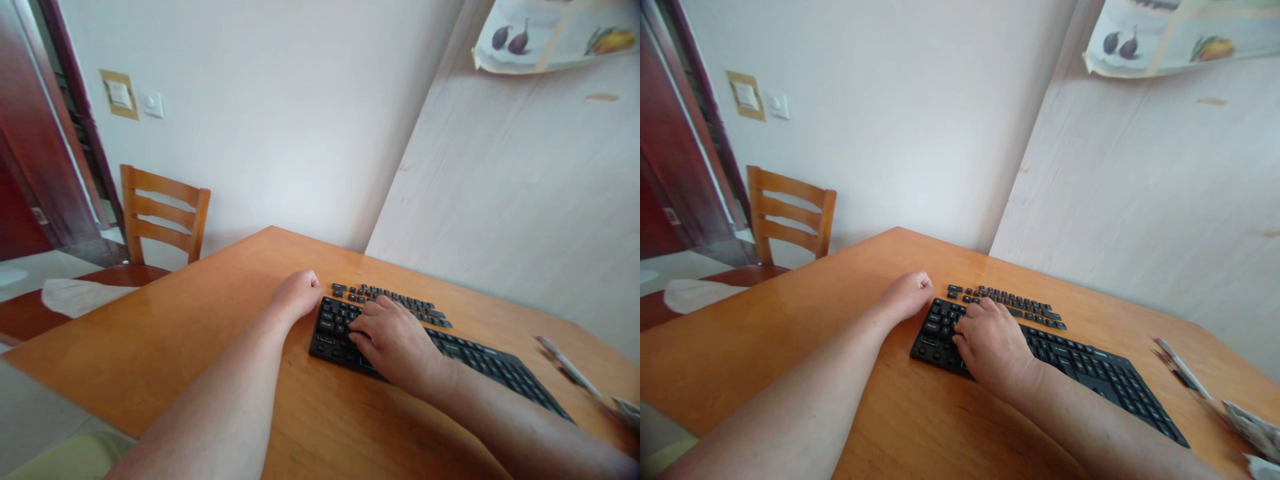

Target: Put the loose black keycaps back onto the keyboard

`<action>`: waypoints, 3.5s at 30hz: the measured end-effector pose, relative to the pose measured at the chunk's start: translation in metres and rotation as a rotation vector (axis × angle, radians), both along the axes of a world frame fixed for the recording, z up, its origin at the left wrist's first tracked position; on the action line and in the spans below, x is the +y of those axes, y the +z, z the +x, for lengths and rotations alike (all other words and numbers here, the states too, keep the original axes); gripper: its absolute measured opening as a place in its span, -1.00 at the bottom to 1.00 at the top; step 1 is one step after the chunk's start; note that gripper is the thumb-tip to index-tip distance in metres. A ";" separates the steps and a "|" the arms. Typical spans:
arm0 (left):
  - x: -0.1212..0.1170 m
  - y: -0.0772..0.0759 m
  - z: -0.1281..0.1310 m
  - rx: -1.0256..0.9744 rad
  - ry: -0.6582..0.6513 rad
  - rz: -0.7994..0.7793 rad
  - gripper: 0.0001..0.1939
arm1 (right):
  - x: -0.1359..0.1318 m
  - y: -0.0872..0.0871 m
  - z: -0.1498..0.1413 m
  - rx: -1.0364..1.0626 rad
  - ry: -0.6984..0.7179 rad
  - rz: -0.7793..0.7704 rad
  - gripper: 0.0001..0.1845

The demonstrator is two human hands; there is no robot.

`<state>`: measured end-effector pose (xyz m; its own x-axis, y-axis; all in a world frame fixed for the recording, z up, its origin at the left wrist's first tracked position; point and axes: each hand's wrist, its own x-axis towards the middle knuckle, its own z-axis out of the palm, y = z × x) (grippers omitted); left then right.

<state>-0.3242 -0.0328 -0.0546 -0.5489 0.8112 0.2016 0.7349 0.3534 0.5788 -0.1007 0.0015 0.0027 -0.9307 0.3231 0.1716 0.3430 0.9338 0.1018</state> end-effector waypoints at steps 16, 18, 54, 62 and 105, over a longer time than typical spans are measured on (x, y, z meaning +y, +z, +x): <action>0.001 0.000 0.000 0.011 0.007 0.003 -0.88 | -0.025 -0.013 0.000 -0.117 -0.008 0.234 -0.82; 0.000 0.000 0.000 0.006 0.005 0.000 -0.88 | -0.027 -0.015 0.001 -0.138 -0.002 0.253 -0.80; -0.001 0.002 0.001 0.015 0.001 0.002 -0.88 | 0.029 0.017 0.004 0.061 -0.163 -0.061 -0.67; 0.000 -0.001 -0.001 0.020 -0.008 0.008 -0.87 | 0.134 0.012 -0.030 0.001 -0.402 -0.187 -0.68; 0.000 0.002 -0.001 0.036 0.008 -0.024 -0.86 | 0.113 0.011 -0.030 0.054 -0.206 -0.251 -0.79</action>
<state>-0.3253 -0.0324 -0.0528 -0.5481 0.8116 0.2023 0.7522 0.3726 0.5435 -0.1308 0.1141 0.0139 -0.8332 0.5419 0.1100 0.5257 0.8380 -0.1462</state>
